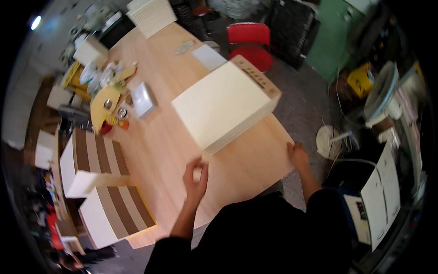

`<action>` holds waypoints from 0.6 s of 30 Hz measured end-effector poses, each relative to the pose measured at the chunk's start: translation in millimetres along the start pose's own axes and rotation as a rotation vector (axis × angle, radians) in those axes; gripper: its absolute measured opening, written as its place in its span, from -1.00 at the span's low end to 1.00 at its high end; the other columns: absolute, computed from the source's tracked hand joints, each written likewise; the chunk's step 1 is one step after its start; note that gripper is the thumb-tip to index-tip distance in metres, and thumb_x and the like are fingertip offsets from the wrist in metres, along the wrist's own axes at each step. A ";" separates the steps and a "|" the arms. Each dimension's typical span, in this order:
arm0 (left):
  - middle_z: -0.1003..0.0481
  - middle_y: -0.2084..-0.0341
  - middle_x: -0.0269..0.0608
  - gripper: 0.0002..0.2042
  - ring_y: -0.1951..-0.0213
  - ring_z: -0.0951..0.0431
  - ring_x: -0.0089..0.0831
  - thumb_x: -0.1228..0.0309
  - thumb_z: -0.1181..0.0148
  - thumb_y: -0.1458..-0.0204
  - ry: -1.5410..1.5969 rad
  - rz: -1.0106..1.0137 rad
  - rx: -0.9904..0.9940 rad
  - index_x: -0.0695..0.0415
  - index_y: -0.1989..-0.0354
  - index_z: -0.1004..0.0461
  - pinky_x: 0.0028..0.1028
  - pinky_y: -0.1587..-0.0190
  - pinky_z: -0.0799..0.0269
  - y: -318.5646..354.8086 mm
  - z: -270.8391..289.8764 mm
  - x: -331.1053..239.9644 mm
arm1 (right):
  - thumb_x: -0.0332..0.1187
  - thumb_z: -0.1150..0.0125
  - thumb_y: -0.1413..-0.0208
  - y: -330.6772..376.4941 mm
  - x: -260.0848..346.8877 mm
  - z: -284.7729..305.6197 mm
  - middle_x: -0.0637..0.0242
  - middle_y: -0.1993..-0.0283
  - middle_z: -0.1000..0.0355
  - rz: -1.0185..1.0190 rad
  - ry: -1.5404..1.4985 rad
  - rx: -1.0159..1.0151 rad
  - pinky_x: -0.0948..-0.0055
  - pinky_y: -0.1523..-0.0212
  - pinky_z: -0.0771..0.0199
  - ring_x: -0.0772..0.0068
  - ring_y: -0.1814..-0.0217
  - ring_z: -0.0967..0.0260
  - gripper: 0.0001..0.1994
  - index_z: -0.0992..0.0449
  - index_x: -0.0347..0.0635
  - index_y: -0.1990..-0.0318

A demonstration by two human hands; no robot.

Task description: The person wraps stacks of white books with yellow paper. They place a sheet of paper on the table, position a stack of books on it, fold the paper around the books, and set the wrapped bundle aside. This process is repeated multiple times.

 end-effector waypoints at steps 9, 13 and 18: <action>-0.39 -0.16 -0.07 -0.38 -0.26 -0.31 -0.12 0.15 -0.36 0.09 -0.552 -0.838 0.710 0.07 -0.18 -0.39 -0.06 -0.37 -0.03 -201.7 -331.2 -113.5 | 0.04 -0.01 -0.24 -8.6 2.6 15.6 0.06 0.40 -0.49 0.027 -0.115 -0.085 0.10 0.40 -0.51 0.02 0.37 -0.50 -0.55 -0.42 -0.25 0.32; -0.48 -0.06 -0.17 -0.52 -0.30 -0.27 -0.19 0.12 -0.39 0.13 -0.819 -0.588 1.012 0.07 0.03 -0.52 0.02 -0.39 0.06 -214.5 -365.5 -90.7 | 0.03 -0.06 -0.20 -14.5 -1.6 16.3 0.11 0.41 -0.46 0.012 -0.144 -0.086 0.11 0.44 -0.50 0.05 0.41 -0.48 -0.57 -0.41 -0.23 0.38; -0.53 0.04 -0.19 -0.62 -0.19 -0.42 -0.24 0.29 -0.39 0.21 -0.524 -0.598 1.024 0.06 0.16 -0.53 0.05 -0.38 0.04 -237.7 -351.2 -103.9 | -0.01 -0.12 -0.16 -15.5 -6.4 13.5 0.15 0.41 -0.44 -0.005 -0.210 -0.121 0.14 0.46 -0.49 0.07 0.45 -0.46 -0.62 -0.41 -0.20 0.38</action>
Point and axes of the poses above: each hand's wrist, its own y-axis away from the middle knuckle, its own z-axis out of the back of the hand, x = y × z, the point moved 8 cm from there along -y, towards the middle knuckle
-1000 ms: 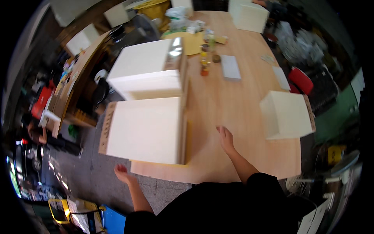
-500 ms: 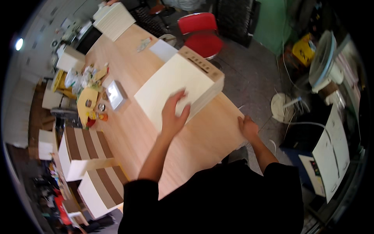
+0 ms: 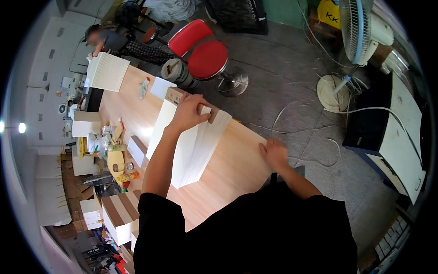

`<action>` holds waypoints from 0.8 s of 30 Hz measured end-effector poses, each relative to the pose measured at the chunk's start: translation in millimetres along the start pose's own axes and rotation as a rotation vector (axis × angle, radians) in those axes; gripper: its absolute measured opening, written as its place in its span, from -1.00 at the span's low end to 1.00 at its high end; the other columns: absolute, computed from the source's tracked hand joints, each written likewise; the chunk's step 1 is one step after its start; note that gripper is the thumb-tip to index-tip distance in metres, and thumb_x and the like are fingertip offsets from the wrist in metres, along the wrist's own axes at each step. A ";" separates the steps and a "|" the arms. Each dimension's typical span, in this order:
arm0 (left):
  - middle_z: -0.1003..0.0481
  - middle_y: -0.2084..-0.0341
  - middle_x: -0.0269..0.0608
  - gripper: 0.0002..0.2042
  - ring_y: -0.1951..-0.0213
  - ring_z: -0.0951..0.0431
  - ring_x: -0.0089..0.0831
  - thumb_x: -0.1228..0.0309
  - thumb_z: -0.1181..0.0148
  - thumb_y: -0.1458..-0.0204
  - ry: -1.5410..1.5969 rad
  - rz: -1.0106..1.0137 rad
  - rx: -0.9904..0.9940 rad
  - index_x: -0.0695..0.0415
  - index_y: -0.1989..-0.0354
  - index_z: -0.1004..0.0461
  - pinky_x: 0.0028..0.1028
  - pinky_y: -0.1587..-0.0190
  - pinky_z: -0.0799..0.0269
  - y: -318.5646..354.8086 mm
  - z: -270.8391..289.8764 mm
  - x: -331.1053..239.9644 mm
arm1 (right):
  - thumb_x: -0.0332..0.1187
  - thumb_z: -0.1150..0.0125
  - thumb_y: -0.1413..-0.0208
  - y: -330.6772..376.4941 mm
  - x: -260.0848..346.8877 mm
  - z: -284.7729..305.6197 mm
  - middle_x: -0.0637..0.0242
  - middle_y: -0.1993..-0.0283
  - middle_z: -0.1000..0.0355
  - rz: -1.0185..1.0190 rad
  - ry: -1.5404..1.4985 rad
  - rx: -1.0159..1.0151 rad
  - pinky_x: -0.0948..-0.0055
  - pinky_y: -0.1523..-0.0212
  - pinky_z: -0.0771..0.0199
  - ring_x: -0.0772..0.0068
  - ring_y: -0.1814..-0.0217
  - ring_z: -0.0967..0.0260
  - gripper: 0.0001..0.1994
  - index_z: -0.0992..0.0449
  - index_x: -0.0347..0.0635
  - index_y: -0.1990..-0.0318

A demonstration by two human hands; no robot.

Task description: The person wraps stacks of white books with yellow paper. They place a sheet of paper on the table, position a stack of books on it, fold the paper around the books, and set the wrapped bundle aside. This process is repeated multiple times.

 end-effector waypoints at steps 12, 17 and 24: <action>-0.54 0.21 -0.36 -0.68 -0.04 -0.48 -0.30 0.37 -0.37 0.17 0.059 -0.007 0.071 0.01 0.16 -0.55 0.05 -0.40 0.05 10.5 39.4 -15.5 | -0.02 -0.12 -0.17 0.6 -2.1 2.9 0.17 0.38 -0.43 0.010 0.013 0.020 0.17 0.45 -0.48 0.12 0.41 -0.47 -0.64 -0.45 -0.20 0.32; -0.54 0.30 -0.32 -0.72 0.05 -0.51 -0.29 0.36 -0.37 0.19 0.055 -0.025 0.164 0.01 0.23 -0.54 0.01 -0.38 0.01 0.6 27.5 -9.3 | -0.02 -0.12 -0.16 -1.1 -1.2 3.4 0.17 0.38 -0.42 0.034 -0.005 0.016 0.18 0.46 -0.48 0.12 0.42 -0.46 -0.63 -0.44 -0.20 0.34; -0.54 0.35 -0.24 -0.56 0.14 -0.52 -0.27 0.26 -0.41 0.26 -0.204 -0.053 0.283 -0.09 0.08 -0.61 -0.13 -0.24 -0.20 -31.3 -10.3 -36.4 | -0.04 -0.15 -0.14 1.0 -2.6 4.8 0.16 0.39 -0.42 -0.011 -0.068 0.008 0.19 0.46 -0.49 0.10 0.44 -0.46 -0.64 -0.43 -0.21 0.33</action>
Point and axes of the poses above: each hand's wrist, its own y-axis away from the middle knuckle, its own z-axis out of the back of the hand, x = y × z, the point moved 8 cm from there along -y, towards the middle knuckle
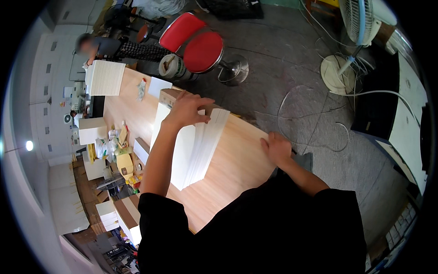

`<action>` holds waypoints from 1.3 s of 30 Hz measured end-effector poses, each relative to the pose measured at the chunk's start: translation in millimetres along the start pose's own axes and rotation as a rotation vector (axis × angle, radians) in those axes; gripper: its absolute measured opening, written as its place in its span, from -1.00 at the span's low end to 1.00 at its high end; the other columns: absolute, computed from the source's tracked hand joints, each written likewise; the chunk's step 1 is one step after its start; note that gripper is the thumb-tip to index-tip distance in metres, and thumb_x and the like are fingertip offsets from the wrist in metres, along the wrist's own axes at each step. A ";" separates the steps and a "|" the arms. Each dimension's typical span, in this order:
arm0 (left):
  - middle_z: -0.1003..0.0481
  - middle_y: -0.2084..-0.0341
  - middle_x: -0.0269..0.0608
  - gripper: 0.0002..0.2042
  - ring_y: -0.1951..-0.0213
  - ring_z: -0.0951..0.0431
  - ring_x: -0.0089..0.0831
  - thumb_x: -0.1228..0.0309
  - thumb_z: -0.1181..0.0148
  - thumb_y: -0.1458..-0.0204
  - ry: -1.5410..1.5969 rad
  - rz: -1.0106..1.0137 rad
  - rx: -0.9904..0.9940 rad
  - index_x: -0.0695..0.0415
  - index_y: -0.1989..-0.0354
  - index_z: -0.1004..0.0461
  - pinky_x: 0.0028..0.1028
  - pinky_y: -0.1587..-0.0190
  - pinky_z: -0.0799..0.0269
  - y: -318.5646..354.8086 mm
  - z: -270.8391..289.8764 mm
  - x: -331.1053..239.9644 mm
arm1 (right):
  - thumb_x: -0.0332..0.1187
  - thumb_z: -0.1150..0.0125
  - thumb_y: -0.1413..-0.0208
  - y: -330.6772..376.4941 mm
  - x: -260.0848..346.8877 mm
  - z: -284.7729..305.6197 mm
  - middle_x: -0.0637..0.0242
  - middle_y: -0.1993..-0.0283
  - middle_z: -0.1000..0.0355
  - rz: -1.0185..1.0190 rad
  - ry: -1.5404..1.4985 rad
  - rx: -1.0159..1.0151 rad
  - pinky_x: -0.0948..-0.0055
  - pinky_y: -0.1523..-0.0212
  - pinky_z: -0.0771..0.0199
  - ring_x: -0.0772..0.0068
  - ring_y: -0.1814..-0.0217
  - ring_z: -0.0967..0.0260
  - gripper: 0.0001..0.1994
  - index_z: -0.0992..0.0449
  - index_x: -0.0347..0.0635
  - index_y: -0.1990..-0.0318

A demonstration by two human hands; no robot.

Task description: The person wraps stacks of white books with yellow paper. They place a sheet of paper on the table, position a stack of books on it, fold the paper around the books, and set the wrapped bundle aside. This process is repeated multiple times.

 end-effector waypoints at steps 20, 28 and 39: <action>-0.54 0.25 -0.17 -0.49 0.01 -0.47 -0.12 0.20 -0.47 0.36 -0.130 0.076 0.187 -0.23 0.06 -0.64 -0.07 -0.24 -0.22 -17.0 -33.3 10.1 | -0.05 -0.16 -0.14 -0.1 1.4 5.7 0.17 0.38 -0.43 0.015 -0.014 -0.001 0.27 0.38 -0.51 0.16 0.38 -0.47 -0.64 -0.44 -0.22 0.30; -0.48 0.13 -0.05 -0.43 -0.13 -0.37 -0.06 0.17 -0.45 0.36 -0.308 0.131 0.313 -0.30 -0.02 -0.60 -0.05 -0.27 -0.13 -20.0 -37.2 3.0 | -0.04 -0.17 -0.13 1.1 -2.3 2.0 0.19 0.39 -0.43 0.023 -0.019 0.011 0.26 0.40 -0.51 0.17 0.38 -0.47 -0.64 -0.44 -0.21 0.31; -0.48 0.28 -0.21 -0.56 -0.06 -0.39 -0.23 0.32 -0.40 0.20 -0.241 -0.155 0.086 -0.10 0.03 -0.60 0.01 -0.31 -0.06 81.1 -78.0 -94.9 | -0.06 -0.18 -0.09 -7.8 -3.0 -8.1 0.07 0.17 -0.44 -0.075 -0.112 0.160 0.13 0.24 -0.51 0.00 0.19 -0.47 -0.61 -0.45 -0.27 0.19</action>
Point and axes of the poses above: each hand's wrist, its own y-axis away from the middle knuckle, its own z-axis out of the back of the hand, x = y × z, the point moved 8 cm from there along -y, towards the middle knuckle
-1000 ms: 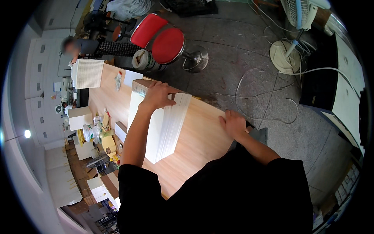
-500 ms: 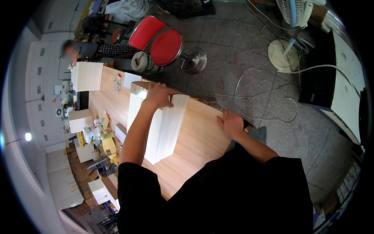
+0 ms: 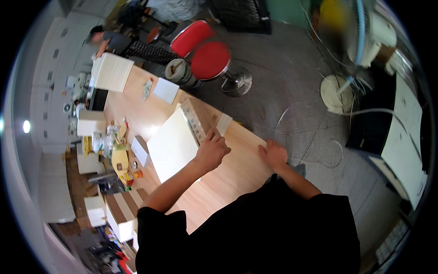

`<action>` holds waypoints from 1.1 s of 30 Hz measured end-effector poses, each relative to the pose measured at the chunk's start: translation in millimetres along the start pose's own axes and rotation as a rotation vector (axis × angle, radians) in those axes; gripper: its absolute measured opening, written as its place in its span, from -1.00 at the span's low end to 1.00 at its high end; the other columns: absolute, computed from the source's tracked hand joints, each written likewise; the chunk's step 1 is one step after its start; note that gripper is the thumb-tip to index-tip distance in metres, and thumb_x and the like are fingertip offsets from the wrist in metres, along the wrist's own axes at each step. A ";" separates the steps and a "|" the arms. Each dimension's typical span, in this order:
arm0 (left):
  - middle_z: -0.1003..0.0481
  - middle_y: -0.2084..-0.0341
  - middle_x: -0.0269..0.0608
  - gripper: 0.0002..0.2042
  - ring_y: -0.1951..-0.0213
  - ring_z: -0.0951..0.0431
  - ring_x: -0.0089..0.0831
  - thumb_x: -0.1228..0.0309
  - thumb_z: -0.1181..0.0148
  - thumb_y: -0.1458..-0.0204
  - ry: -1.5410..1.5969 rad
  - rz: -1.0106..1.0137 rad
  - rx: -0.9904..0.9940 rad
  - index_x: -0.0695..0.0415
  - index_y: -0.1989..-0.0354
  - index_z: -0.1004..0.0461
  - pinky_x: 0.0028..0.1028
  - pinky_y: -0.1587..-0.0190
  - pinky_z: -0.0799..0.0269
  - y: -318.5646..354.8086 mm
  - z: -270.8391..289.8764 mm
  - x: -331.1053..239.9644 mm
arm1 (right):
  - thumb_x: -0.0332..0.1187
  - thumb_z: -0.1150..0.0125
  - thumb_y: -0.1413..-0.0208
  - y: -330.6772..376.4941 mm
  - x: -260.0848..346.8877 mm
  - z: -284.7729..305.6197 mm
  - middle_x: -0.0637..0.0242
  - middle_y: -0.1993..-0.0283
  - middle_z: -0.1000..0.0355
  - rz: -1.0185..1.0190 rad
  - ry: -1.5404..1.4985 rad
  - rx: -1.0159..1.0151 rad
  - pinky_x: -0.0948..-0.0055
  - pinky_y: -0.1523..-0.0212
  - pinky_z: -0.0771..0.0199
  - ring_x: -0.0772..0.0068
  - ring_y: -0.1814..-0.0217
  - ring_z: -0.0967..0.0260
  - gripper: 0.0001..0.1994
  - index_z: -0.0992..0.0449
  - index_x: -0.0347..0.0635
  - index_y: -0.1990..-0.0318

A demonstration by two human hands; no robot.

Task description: The person wraps stacks of white books with yellow paper. They place a sheet of paper on the table, position a stack of books on it, fold the paper around the books, and set the wrapped bundle aside. This process is repeated multiple times.

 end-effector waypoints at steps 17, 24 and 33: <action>-0.54 0.02 0.05 -0.05 -0.04 -0.52 -0.08 -0.43 -0.06 0.08 1.877 1.258 -0.874 0.38 -0.05 -0.49 -0.17 -0.06 -0.40 296.4 -242.1 103.2 | 0.07 -0.20 -0.19 -118.7 172.0 -54.8 0.13 -0.29 -0.27 -0.001 -0.674 0.599 0.28 -0.07 -0.46 0.21 -0.25 -0.32 -0.16 0.04 -0.15 -0.45; -0.50 -0.03 0.11 -0.22 -0.07 -0.51 -0.18 -0.21 -0.18 -0.03 1.728 1.400 -0.990 0.36 -0.11 -0.44 -0.30 -0.11 -0.38 352.1 -265.5 -40.1 | -0.03 -0.27 -0.16 -21.9 160.1 -26.9 0.29 -0.03 -0.42 -0.110 -0.564 0.641 0.33 0.04 -0.48 0.37 -0.02 -0.44 -0.37 -0.28 -0.24 -0.24; -0.47 -0.07 -0.14 -0.40 -0.09 -0.45 -0.43 0.25 -0.35 -0.05 2.304 1.370 -0.980 0.29 -0.22 -0.33 -0.42 -0.15 -0.34 455.6 -355.5 -278.9 | -0.28 -0.41 0.01 219.3 73.4 -106.6 0.14 -0.13 -0.35 -0.355 -0.606 0.945 0.32 -0.14 -0.33 0.27 -0.15 -0.32 -0.23 -0.14 -0.31 -0.31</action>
Point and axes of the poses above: each hand's wrist, its own y-axis away from the middle knuckle, its own z-axis out of the back of the hand, x = y × z, the point moved 8 cm from there along -y, towards the middle knuckle
